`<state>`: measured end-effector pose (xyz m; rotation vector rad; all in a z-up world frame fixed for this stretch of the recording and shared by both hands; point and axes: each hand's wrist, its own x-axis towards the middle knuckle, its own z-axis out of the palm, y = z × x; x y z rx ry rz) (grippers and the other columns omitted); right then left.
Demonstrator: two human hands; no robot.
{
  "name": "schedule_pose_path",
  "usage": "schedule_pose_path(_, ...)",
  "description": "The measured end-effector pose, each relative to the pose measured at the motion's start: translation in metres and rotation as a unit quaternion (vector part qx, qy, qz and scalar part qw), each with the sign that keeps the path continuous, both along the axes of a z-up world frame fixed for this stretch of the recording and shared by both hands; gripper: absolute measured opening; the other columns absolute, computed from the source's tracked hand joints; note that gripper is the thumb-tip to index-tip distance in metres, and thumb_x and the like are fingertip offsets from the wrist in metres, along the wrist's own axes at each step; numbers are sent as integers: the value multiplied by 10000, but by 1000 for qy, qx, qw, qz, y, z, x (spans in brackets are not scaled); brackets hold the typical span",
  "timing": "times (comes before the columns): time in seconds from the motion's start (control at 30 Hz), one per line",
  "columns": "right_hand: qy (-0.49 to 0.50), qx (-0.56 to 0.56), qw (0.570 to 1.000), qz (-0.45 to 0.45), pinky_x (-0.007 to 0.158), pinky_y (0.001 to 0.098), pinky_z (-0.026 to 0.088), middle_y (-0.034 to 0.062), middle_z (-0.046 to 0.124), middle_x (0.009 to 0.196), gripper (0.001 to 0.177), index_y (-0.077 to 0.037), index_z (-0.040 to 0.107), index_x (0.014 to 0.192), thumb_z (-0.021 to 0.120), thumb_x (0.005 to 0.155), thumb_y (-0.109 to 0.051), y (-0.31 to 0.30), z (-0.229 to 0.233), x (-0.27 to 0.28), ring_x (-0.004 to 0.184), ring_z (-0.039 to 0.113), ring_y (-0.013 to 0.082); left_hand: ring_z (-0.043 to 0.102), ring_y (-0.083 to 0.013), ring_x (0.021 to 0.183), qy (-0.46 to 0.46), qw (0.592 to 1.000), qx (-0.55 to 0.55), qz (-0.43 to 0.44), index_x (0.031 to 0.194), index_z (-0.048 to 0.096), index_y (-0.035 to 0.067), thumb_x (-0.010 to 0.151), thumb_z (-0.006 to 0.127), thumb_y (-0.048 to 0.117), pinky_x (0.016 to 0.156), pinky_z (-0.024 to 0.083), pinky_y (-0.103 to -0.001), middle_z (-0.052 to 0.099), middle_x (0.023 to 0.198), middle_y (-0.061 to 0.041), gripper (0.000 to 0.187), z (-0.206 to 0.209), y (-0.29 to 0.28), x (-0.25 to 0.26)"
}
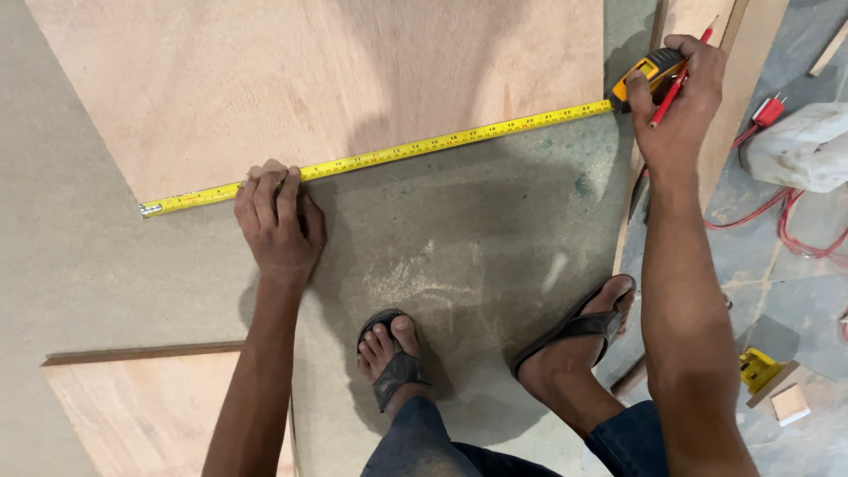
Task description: The person measures and marks plywood sheets with a tape measure and pencil, then uses a handheld electric saw to cut along the marked lines. The person repeats the measuring, marking, and cutting process on multiple pieces of wood.
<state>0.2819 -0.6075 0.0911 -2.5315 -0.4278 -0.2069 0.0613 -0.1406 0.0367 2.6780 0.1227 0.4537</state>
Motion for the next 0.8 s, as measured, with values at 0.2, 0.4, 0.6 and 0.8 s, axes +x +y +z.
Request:
schedule_pose_path(0.2, -2, 1, 1000, 3, 972, 370, 517, 171, 551, 1181, 420, 40, 594, 1328, 690, 920, 18, -1, -1, -1, 1073, 600, 284, 522, -406, 1280, 9, 1000, 13, 1, 1327, 656, 15, 958, 683, 62, 1148, 416, -546, 582, 1303, -185, 374, -4, 1, -2)
schedule_pose_path(0.4, -3, 7, 1000, 6, 983, 372, 512, 172, 556, 1188, 424, 39, 590, 1333, 696, 924, 15, -1, -4, -1, 1085, 601, 287, 518, -405, 1284, 8, 1000, 9, -1, 1332, 645, 17, 965, 677, 59, 1150, 412, -546, 580, 1309, -186, 371, -4, 1, -2)
schedule_pose_path(0.6, -19, -10, 1000, 9, 985, 378, 509, 172, 561, 1175, 421, 39, 592, 1320, 710, 917, 14, -2, -5, 0, 1083, 597, 302, 515, -413, 1295, 10, 1000, 5, 1, 1334, 646, 16, 961, 679, 57, 1155, 410, -546, 582, 1324, -188, 377, -1, 0, -1)
schedule_pose_path(0.8, -10, 0, 1000, 0, 991, 371, 519, 174, 567, 1196, 420, 43, 593, 1317, 699, 912, 16, -2, -5, -1, 1084, 608, 290, 519, -408, 1291, 10, 1000, 10, 2, 1332, 648, 16, 956, 683, 54, 1157, 412, -547, 582, 1318, -186, 380, -4, 0, -2)
